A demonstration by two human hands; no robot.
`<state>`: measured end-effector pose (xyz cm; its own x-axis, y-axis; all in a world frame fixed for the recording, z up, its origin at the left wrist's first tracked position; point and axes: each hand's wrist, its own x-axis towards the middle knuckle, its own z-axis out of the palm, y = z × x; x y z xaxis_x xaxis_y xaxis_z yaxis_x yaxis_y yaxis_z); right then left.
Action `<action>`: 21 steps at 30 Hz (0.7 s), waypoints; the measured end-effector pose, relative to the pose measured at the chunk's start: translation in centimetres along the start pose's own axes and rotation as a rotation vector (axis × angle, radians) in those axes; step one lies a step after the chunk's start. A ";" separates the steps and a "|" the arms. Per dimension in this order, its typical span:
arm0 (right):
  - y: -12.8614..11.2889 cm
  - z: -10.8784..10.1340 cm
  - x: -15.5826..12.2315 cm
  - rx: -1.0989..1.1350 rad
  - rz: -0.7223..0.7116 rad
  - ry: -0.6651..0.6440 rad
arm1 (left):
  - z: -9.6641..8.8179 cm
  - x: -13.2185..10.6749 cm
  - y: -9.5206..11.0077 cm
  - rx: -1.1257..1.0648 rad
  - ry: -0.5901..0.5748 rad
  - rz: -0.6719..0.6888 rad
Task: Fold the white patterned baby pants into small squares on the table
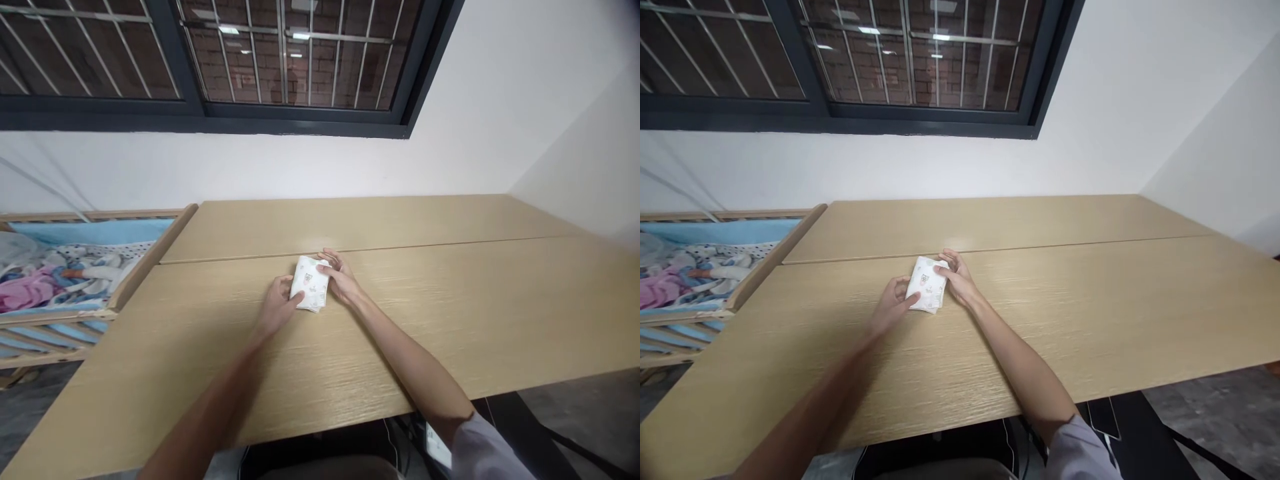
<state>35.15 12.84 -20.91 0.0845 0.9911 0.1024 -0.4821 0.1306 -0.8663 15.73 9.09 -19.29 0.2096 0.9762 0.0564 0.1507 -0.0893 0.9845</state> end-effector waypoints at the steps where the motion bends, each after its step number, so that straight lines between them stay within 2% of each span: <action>1: 0.2 0.1 0.4 -0.004 0.011 -0.017 | 0.0 0.0 -0.2 0.034 0.008 0.004; 4: 0.9 0.3 1.8 -0.099 0.028 -0.088 | -0.1 -0.2 -0.4 0.196 0.065 0.032; 8: 2.1 -0.1 3.7 -0.358 -0.018 -0.222 | -0.4 -1.0 0.1 0.410 0.131 0.079; 10: 2.6 -0.5 4.6 -0.504 -0.049 -0.309 | -0.2 -1.6 0.7 0.588 0.146 0.146; 13: 2.0 -0.8 5.3 -0.764 -0.175 -0.461 | 0.4 -2.7 1.6 0.960 0.049 0.331; 15: 0.7 -0.3 5.1 -0.937 -0.316 -0.544 | 1.1 -3.5 1.7 1.101 -0.052 0.432; 17: -0.9 0.7 4.0 -1.086 -0.427 -0.618 | 1.9 -4.3 1.4 1.153 -0.099 0.485; 19: -2.5 2.0 2.2 -1.191 -0.472 -0.732 | 2.7 -4.9 0.8 1.178 -0.103 0.491; 21: -3.3 3.0 0.2 -1.231 -0.468 -0.901 | 3.3 -5.3 0.1 1.185 -0.099 0.474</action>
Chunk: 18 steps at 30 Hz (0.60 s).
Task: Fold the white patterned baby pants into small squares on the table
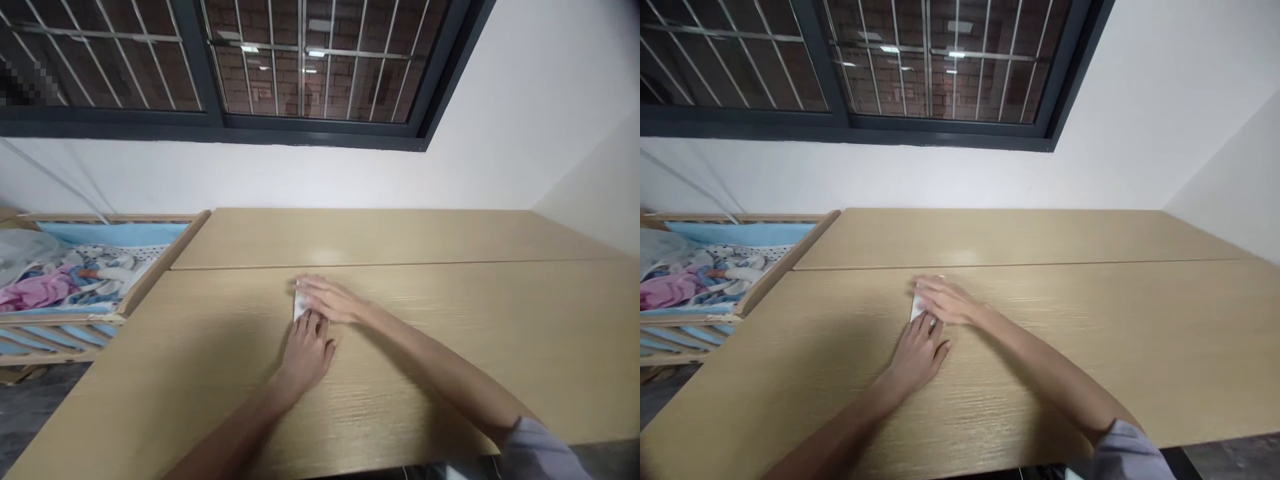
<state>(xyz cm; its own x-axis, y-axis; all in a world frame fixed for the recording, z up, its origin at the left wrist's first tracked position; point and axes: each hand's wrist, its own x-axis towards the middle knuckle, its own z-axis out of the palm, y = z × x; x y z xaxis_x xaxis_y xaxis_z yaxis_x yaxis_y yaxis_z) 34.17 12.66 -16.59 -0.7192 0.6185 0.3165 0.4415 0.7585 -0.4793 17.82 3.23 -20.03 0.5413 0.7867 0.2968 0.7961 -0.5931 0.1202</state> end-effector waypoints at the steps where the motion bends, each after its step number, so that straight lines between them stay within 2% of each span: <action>1: -0.9 0.2 -0.3 0.007 -0.036 -0.072 | 0.3 -0.1 0.2 -0.005 -0.002 -0.004; 4: -1.5 1.1 -1.2 0.044 -0.067 -0.245 | 0.8 -0.3 0.4 -0.019 0.008 0.005; 8: 1.1 1.2 -1.3 0.017 -0.038 -0.301 | 0.4 0.1 0.3 -0.014 -0.003 -0.042; 13: 4.6 0.0 -0.3 -0.015 0.000 -0.258 | 0.4 0.4 0.1 0.002 0.012 -0.051; 18: 6.6 -0.2 0.3 0.125 0.051 -0.056 | 0.6 0.5 -0.3 -0.048 0.025 -0.035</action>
<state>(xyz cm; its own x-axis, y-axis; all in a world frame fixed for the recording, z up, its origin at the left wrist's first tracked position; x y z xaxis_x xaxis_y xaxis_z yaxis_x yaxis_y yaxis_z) 36.99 17.91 -19.52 -0.7275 0.6410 0.2447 0.4106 0.6925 -0.5932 18.05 3.87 -20.46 0.5058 0.8031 0.3150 0.8002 -0.5732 0.1766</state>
